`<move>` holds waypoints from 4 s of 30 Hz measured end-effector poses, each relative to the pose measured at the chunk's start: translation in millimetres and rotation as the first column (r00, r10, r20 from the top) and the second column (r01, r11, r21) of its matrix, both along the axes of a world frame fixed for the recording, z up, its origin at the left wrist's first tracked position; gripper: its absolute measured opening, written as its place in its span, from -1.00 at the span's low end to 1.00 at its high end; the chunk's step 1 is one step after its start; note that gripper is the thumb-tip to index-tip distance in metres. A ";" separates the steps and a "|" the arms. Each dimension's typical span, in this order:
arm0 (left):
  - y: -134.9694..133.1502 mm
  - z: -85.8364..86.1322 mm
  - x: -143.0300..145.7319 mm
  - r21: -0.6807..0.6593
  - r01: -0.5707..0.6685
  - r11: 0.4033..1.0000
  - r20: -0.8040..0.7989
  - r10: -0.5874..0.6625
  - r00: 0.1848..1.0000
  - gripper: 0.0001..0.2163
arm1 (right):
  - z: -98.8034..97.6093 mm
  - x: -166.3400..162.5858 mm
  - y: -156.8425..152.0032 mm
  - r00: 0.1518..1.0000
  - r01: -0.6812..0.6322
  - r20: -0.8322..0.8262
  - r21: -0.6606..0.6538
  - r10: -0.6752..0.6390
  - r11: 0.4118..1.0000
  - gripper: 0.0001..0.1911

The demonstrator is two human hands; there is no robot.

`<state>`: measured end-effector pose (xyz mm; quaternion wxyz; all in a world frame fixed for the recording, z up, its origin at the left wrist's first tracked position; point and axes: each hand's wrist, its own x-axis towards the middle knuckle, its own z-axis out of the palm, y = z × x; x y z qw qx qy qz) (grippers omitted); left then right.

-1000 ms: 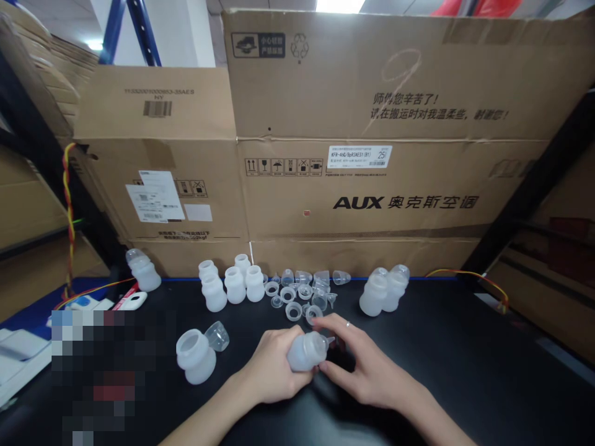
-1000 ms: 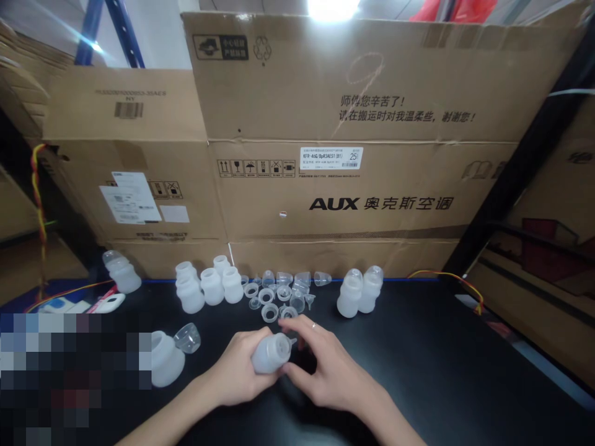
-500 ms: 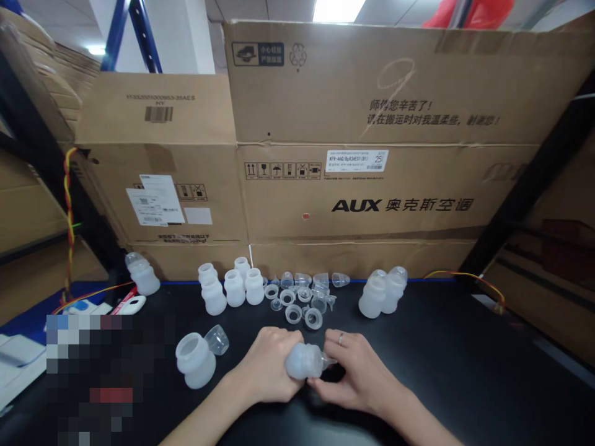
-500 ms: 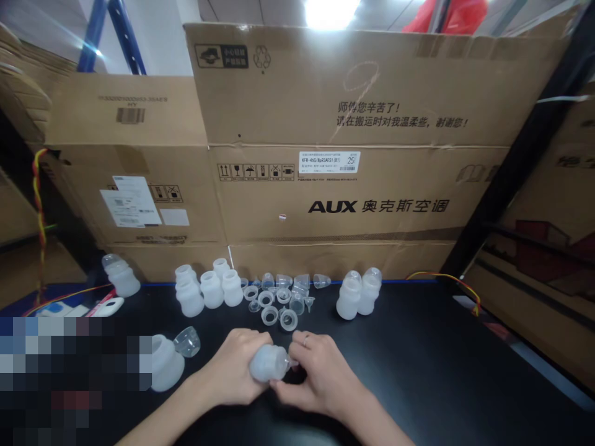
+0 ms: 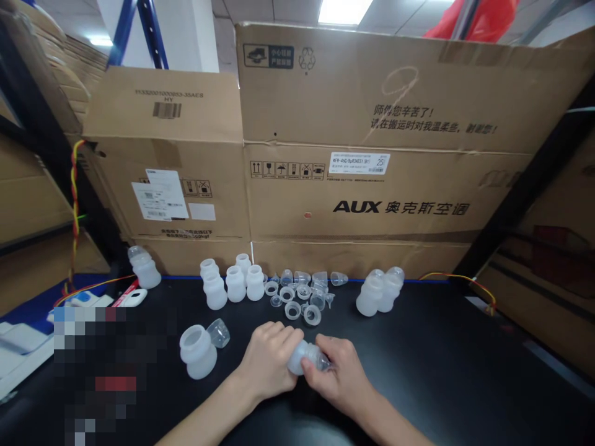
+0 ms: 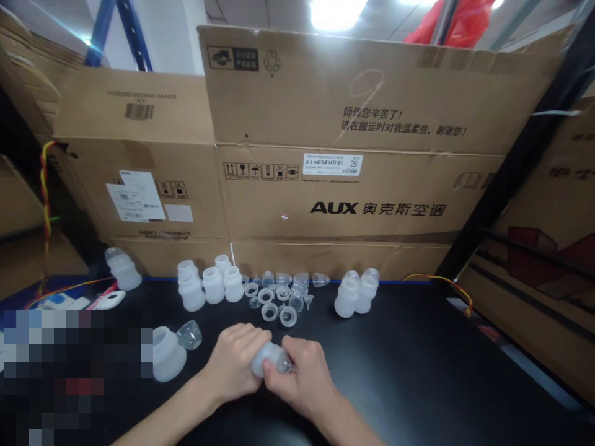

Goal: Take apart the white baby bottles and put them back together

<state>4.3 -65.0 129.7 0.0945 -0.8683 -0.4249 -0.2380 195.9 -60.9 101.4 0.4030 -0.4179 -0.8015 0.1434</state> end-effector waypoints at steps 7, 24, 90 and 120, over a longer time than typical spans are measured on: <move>2.1 6.5 9.3 -0.120 -0.239 0.964 0.062 0.248 0.967 -0.86 | 7.3 10.2 10.9 0.979 -0.115 -0.193 -0.246 0.068 0.962 -0.41; 9.2 3.2 1.7 -0.133 -0.231 0.964 0.111 0.246 0.963 -0.66 | -3.9 34.1 53.8 0.983 0.133 0.126 0.037 -0.136 0.990 -0.57; -7.5 -7.1 5.7 0.305 0.094 0.948 -0.021 -0.092 0.996 -0.51 | 26.6 20.7 9.1 0.989 0.097 0.008 -0.796 -0.150 0.597 -0.30; 11.3 -8.8 3.8 -0.084 -0.023 0.996 0.059 0.028 0.998 -0.41 | 48.5 68.2 38.3 0.823 0.542 -0.229 0.040 -0.520 0.839 -0.35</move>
